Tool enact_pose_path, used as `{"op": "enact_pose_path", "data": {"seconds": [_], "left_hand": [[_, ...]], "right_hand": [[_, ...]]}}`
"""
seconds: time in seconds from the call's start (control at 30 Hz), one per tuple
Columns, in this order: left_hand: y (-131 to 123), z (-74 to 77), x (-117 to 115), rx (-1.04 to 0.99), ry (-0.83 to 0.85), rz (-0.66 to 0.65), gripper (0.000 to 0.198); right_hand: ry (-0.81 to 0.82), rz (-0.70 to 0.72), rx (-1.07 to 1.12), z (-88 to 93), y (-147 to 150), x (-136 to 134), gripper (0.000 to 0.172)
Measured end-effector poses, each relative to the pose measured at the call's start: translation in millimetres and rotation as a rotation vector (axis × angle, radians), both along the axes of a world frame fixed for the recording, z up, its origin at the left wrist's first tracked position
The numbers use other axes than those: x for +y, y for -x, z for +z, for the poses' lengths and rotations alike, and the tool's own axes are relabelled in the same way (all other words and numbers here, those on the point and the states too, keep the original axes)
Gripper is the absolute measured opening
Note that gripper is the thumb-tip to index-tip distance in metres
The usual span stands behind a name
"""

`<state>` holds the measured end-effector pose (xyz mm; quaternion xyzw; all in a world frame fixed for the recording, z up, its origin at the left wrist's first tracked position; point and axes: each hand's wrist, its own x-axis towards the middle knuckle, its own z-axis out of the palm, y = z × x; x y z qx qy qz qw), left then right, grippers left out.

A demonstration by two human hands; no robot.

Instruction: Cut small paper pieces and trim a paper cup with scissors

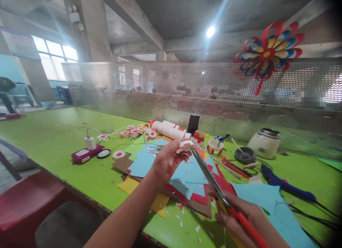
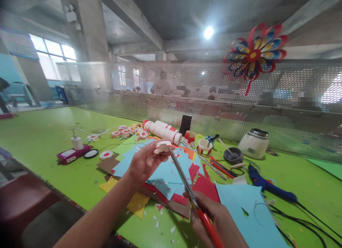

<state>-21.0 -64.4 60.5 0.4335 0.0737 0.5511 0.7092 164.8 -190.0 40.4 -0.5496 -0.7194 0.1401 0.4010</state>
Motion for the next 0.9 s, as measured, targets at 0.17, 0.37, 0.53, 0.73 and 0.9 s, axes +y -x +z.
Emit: {"op": "enact_pose_path", "data": {"seconds": [0.17, 0.37, 0.53, 0.73, 0.9], "left_hand": [[0.5, 0.5, 1.5, -0.041, -0.012, -0.045, 0.03], [0.1, 1.5, 2.3, -0.041, 0.015, -0.043, 0.025], [-1.3, 0.6, 2.2, -0.037, 0.029, -0.012, 0.024], [-3.3, -1.0, 2.3, -0.003, 0.01, 0.044, 0.026], [-3.9, -0.9, 2.6, 0.018, -0.004, 0.067, 0.023]], "right_hand": [[0.114, 0.03, 0.169, -7.4, 0.1, -2.4, 0.033], [0.169, 0.122, 0.007, 2.6, -5.0, -1.2, 0.03], [0.24, 0.115, -0.005, 6.7, -7.5, -0.3, 0.027], [0.305, 0.14, 0.067, 5.3, -5.3, -2.8, 0.034], [0.316, 0.23, 0.11, 10.2, -3.6, -4.3, 0.037]]}}
